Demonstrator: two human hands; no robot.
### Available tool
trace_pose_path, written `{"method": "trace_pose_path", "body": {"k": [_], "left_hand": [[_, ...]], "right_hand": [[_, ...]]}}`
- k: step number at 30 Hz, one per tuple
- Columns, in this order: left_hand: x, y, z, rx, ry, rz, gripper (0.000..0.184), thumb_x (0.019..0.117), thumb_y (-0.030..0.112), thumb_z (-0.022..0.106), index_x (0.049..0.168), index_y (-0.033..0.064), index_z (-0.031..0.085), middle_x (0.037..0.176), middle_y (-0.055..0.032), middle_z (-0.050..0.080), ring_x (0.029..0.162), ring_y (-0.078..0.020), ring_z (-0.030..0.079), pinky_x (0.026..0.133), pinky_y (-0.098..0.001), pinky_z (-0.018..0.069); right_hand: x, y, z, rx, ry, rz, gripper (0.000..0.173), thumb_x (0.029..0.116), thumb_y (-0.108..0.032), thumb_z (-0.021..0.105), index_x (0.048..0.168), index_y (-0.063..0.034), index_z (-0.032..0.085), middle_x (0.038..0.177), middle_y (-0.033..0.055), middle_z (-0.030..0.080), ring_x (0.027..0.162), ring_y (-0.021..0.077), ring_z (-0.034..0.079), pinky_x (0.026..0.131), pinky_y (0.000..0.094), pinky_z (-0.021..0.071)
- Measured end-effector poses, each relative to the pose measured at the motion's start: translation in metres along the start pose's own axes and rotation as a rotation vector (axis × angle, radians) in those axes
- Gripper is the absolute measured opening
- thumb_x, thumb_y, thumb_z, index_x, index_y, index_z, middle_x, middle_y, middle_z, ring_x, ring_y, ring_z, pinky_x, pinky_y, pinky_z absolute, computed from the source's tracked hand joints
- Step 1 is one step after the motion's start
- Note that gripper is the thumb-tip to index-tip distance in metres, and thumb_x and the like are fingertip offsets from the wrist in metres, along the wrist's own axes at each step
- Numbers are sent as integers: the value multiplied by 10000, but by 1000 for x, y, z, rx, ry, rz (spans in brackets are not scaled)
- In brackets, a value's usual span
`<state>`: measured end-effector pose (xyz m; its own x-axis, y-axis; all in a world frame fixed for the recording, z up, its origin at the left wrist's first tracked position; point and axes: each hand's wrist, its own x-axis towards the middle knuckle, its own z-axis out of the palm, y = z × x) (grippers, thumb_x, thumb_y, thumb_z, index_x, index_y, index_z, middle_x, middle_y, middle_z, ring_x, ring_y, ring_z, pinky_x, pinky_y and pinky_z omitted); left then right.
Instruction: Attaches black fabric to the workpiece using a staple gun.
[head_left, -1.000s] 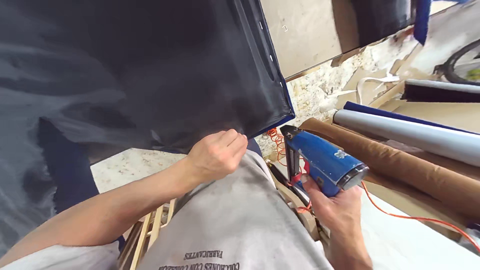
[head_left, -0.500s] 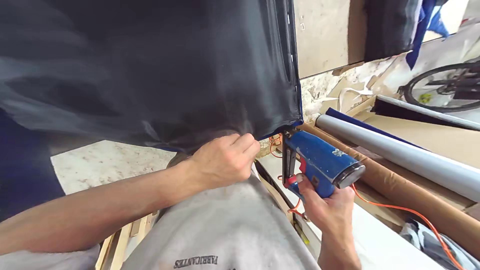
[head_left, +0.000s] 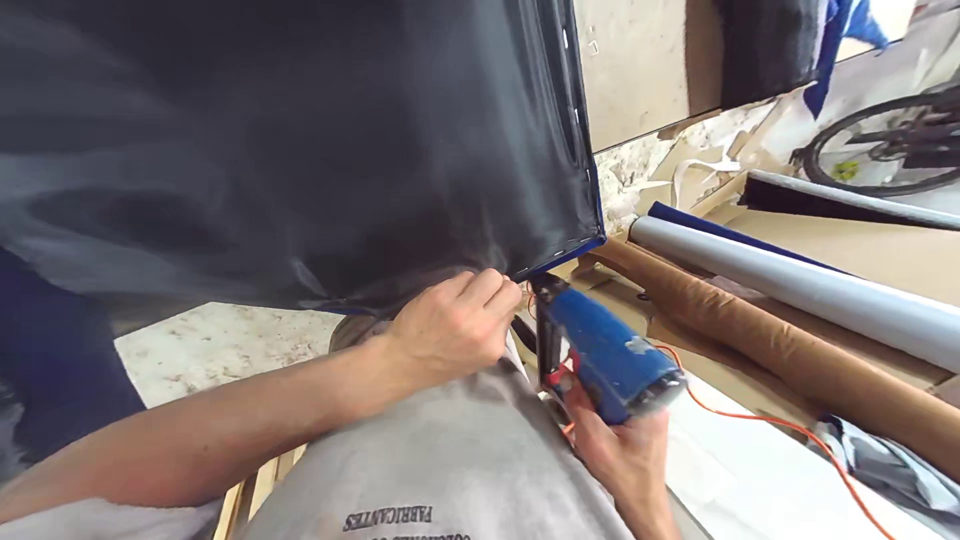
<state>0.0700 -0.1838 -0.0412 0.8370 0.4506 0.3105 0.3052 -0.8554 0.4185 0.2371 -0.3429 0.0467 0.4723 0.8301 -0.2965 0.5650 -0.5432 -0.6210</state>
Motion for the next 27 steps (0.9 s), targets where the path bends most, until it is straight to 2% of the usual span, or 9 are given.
{"method": "trace_pose_path", "body": {"k": [9, 12, 13, 14, 16, 19, 22, 24, 27], "left_hand": [[-19, 8, 2, 75, -15, -92, 272, 1023, -51, 476, 1207, -49, 676, 988, -161, 711, 756, -283, 633, 632, -372, 501], [-29, 0, 0, -15, 74, -148, 273, 1015, 0, 527, 1235, -12, 690, 851, -134, 665, 723, -281, 612, 623, -365, 497], [-33, 0, -1, -48, 123, -184, 262, 1017, 43, 561, 1237, 4, 698, 811, -126, 652, 716, -279, 612, 624, -362, 502], [-38, 1, -3, -72, 169, -232, 252, 1020, 98, 593, 1232, 20, 704, 801, -123, 651, 726, -276, 619, 639, -359, 512], [-47, 8, -10, -95, 230, -331, 275, 1008, 196, 627, 1207, 25, 706, 848, -135, 688, 773, -274, 648, 691, -359, 537], [-51, 19, -14, -87, 233, -452, 450, 970, 409, 640, 1201, 27, 702, 964, -145, 732, 873, -280, 673, 782, -382, 544], [-43, 30, -6, 44, 174, -538, 604, 946, 584, 616, 1290, 91, 681, 1096, -129, 726, 967, -293, 666, 812, -434, 514], [-37, 36, 4, 130, 169, -594, 522, 987, 515, 601, 1343, 140, 672, 1102, -116, 714, 959, -290, 649, 787, -437, 494], [-30, 44, 14, 199, 257, -617, 281, 1015, 215, 620, 1259, 124, 724, 957, -109, 717, 866, -279, 659, 748, -402, 523]], "right_hand": [[3, 0, -8, 138, 4, 47, 211, 914, -286, 731, 1016, -109, 680, 855, -69, 736, 751, 10, 705, 672, 222, 621], [21, 5, -18, 70, 111, 72, 320, 914, -306, 720, 1060, -29, 649, 846, -37, 721, 709, 33, 697, 649, 260, 623], [31, 8, -26, 59, 145, 49, 384, 927, -287, 700, 1134, 23, 608, 889, -5, 706, 729, 51, 691, 669, 280, 622], [46, 13, -35, 76, 145, 11, 471, 949, -265, 662, 1254, 64, 522, 966, 23, 679, 777, 70, 681, 707, 302, 618], [88, 25, -56, 186, 82, -64, 583, 970, -242, 582, 1438, 1, 334, 1064, 17, 644, 830, 105, 676, 723, 349, 612], [174, 38, -71, 225, -55, -168, 633, 1018, -270, 534, 1589, -172, 279, 1269, -1, 622, 965, 103, 674, 799, 340, 608], [272, 43, -51, -64, -59, -300, 646, 1046, -283, 532, 1623, -110, 299, 1416, 138, 588, 1108, 139, 661, 941, 329, 565], [334, 45, -22, -242, -9, -293, 650, 997, -270, 563, 1605, -139, 375, 1404, 191, 597, 1186, 246, 641, 998, 438, 530], [386, 39, 12, -397, 52, -288, 654, 936, -274, 615, 1564, -200, 449, 1414, 226, 570, 1286, 379, 567, 1049, 569, 454]]}}
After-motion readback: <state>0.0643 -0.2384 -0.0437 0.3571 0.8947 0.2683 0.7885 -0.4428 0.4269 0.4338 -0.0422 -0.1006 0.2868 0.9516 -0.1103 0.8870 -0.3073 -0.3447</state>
